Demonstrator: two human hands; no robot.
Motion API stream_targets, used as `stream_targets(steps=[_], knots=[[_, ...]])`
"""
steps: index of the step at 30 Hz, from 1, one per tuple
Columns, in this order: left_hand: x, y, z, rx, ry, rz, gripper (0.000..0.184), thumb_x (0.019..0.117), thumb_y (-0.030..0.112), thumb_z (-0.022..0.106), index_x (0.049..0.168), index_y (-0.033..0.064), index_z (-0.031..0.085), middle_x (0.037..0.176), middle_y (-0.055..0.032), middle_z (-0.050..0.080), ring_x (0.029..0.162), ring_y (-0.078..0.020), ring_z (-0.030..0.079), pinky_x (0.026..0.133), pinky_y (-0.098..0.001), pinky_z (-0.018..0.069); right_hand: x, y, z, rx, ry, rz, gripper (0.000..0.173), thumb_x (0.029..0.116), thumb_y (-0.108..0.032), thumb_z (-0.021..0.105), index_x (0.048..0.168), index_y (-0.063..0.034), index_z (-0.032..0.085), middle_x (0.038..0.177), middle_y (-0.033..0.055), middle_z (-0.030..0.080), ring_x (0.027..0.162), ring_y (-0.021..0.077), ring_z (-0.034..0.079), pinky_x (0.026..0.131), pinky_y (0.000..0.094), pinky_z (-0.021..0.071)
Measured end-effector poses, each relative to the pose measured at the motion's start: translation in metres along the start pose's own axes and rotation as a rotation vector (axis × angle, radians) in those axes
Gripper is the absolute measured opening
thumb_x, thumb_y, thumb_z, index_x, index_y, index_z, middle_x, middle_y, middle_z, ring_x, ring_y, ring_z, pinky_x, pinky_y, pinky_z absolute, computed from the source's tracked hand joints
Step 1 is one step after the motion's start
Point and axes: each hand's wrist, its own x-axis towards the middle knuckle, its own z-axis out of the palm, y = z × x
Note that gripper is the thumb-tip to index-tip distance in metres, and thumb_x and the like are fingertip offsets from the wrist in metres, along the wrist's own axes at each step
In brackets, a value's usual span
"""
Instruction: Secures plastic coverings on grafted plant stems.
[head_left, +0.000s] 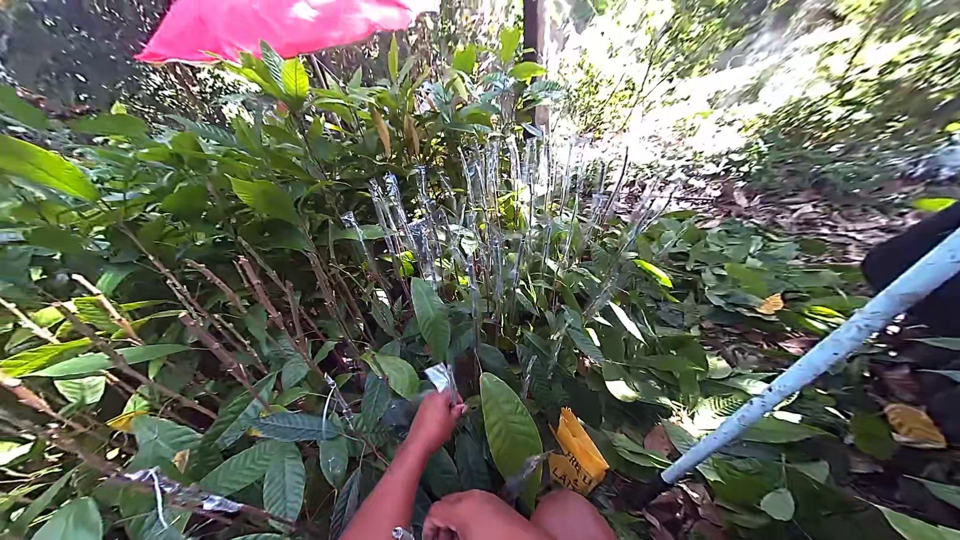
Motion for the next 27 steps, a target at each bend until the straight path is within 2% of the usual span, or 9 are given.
stream_targets(steps=[2, 5, 7, 12, 15, 17, 20, 24, 27], knots=[[-0.001, -0.013, 0.011, -0.021, -0.037, -0.054, 0.036, 0.1019, 0.027, 0.063, 0.127, 0.0016, 0.067, 0.119, -0.0206, 0.069, 0.115, -0.0339, 0.066, 0.105, -0.0528, 0.0488, 0.001, 0.002, 0.002, -0.018, -0.012, 0.021, 0.032, 0.1055, -0.029, 0.056, 0.119, -0.0023, 0.069, 0.109, 0.0192, 0.071, 0.102, 0.0346, 0.069, 0.094, 0.0571, 0.0526], [-0.020, -0.019, 0.010, -0.154, -0.092, -0.096, 0.057, 0.1001, 0.030, 0.066, 0.149, 0.0069, 0.050, 0.143, -0.0177, 0.059, 0.127, -0.0316, 0.062, 0.110, -0.0519, 0.0473, 0.000, 0.005, 0.002, -0.040, -0.030, 0.072, 0.034, 0.1048, -0.032, 0.057, 0.120, -0.0041, 0.069, 0.108, 0.0178, 0.072, 0.101, 0.0340, 0.070, 0.093, 0.0586, 0.0528], [-0.051, -0.019, 0.002, -0.282, -0.070, -0.055, 0.062, 0.0999, 0.032, 0.067, 0.153, 0.0086, 0.046, 0.145, -0.0173, 0.058, 0.126, -0.0297, 0.063, 0.110, -0.0494, 0.0488, -0.002, 0.006, 0.000, -0.022, -0.014, 0.124, 0.036, 0.1041, -0.034, 0.059, 0.121, -0.0046, 0.069, 0.107, 0.0167, 0.073, 0.100, 0.0329, 0.070, 0.093, 0.0579, 0.0533], [-0.155, -0.015, -0.009, -0.690, 0.186, 0.234, 0.032, 0.0992, 0.011, 0.064, 0.128, -0.0011, 0.067, 0.128, -0.0117, 0.069, 0.114, -0.0151, 0.068, 0.102, -0.0332, 0.0553, -0.003, 0.002, -0.004, 0.239, 0.425, 0.110, 0.028, 0.1007, -0.027, 0.061, 0.107, -0.0025, 0.073, 0.090, 0.0098, 0.072, 0.080, 0.0192, 0.069, 0.078, 0.0414, 0.0581], [-0.186, -0.013, -0.006, -0.651, 0.364, 0.414, 0.020, 0.0985, 0.012, 0.065, 0.112, -0.0005, 0.073, 0.112, -0.0074, 0.073, 0.103, -0.0105, 0.069, 0.095, -0.0309, 0.0580, 0.005, -0.008, -0.003, 0.422, 0.598, 0.075, 0.023, 0.0986, -0.027, 0.064, 0.103, -0.0063, 0.071, 0.083, -0.0003, 0.067, 0.070, 0.0070, 0.061, 0.065, 0.0267, 0.0536], [-0.195, -0.012, -0.004, -0.511, 0.446, 0.458, 0.016, 0.0975, 0.013, 0.067, 0.104, 0.0011, 0.075, 0.106, -0.0070, 0.074, 0.101, -0.0108, 0.070, 0.094, -0.0326, 0.0578, 0.012, -0.014, 0.003, 0.518, 0.642, 0.045, 0.024, 0.0967, -0.028, 0.066, 0.107, -0.0074, 0.071, 0.087, -0.0010, 0.067, 0.073, 0.0064, 0.062, 0.066, 0.0246, 0.0535], [-0.210, -0.006, -0.001, -0.245, 0.452, 0.398, 0.018, 0.0974, 0.021, 0.069, 0.102, 0.0056, 0.076, 0.102, -0.0074, 0.076, 0.098, -0.0177, 0.071, 0.094, -0.0419, 0.0571, 0.021, -0.023, 0.013, 0.602, 0.635, 0.016, 0.031, 0.0936, -0.029, 0.070, 0.113, -0.0041, 0.070, 0.098, 0.0038, 0.069, 0.081, 0.0104, 0.065, 0.074, 0.0286, 0.0568], [-0.221, 0.003, 0.001, -0.141, 0.341, 0.271, 0.024, 0.0980, 0.026, 0.068, 0.108, 0.0055, 0.075, 0.111, -0.0136, 0.073, 0.108, -0.0273, 0.069, 0.099, -0.0489, 0.0538, 0.029, -0.032, 0.024, 0.470, 0.709, 0.020, 0.019, 0.0979, -0.022, 0.067, 0.102, -0.0057, 0.076, 0.093, 0.0030, 0.071, 0.072, 0.0078, 0.064, 0.068, 0.0276, 0.0562], [-0.226, 0.005, -0.003, -0.250, 0.284, 0.198, 0.023, 0.0988, 0.023, 0.067, 0.109, 0.0037, 0.075, 0.112, -0.0136, 0.072, 0.109, -0.0234, 0.068, 0.101, -0.0429, 0.0523, 0.032, -0.037, 0.027, 0.517, 0.681, -0.017, 0.025, 0.1033, -0.014, 0.057, 0.120, -0.0039, 0.072, 0.101, 0.0043, 0.074, 0.082, 0.0068, 0.068, 0.077, 0.0273, 0.0575]])
